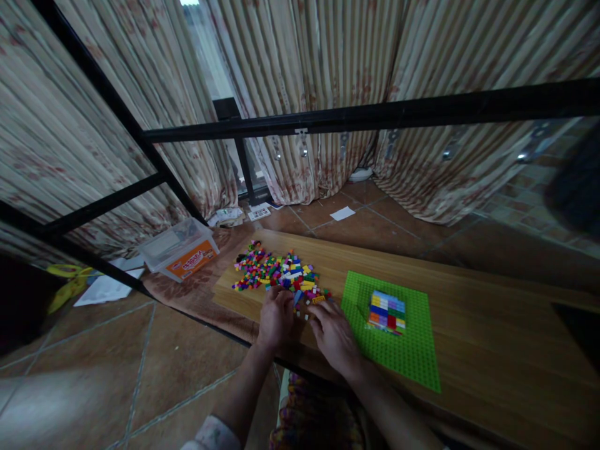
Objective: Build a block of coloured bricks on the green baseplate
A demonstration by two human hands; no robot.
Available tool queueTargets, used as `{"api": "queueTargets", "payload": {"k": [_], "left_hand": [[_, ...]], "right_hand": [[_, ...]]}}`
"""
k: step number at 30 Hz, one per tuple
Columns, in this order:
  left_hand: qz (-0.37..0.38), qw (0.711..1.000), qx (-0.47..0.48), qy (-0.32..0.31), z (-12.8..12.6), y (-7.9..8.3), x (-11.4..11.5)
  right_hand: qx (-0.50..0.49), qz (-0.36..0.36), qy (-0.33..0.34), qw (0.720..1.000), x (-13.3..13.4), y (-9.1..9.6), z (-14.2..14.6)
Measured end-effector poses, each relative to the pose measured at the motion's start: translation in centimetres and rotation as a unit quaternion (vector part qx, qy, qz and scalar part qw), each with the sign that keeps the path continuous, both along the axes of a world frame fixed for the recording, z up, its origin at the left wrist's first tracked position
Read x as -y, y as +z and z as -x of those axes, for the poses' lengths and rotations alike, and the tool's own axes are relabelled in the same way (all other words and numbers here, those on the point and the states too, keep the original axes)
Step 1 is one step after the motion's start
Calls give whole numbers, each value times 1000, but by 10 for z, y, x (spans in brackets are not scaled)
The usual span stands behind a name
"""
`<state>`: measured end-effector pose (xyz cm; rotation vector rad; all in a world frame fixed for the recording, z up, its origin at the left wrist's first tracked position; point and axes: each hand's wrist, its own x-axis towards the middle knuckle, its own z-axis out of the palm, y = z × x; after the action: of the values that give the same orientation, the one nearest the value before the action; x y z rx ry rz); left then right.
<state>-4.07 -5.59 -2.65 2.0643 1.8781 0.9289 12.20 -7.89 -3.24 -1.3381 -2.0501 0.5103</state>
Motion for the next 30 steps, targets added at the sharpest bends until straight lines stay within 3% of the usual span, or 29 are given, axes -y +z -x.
{"api": "queueTargets", "payload": {"k": [9,17,20,24,30], "left_hand": [[-35,997,-63,35,-13,-4,-2],[-109,994,-19,5,-18,5,-4],[-109,993,38,-39,-29,12,6],[-72,981,63,-169,-57,20,27],[6,953,132,-273,-95,31,40]], "right_hand": [[-41,-17,-25,999,11,-11,-7],[-105,-17,-76,991,23,8,-15],[-160,1,-109,981,28,21,-23],[-228,54,-140,962,37,34,-42],[-226,97,-137,960,49,35,-86]]}}
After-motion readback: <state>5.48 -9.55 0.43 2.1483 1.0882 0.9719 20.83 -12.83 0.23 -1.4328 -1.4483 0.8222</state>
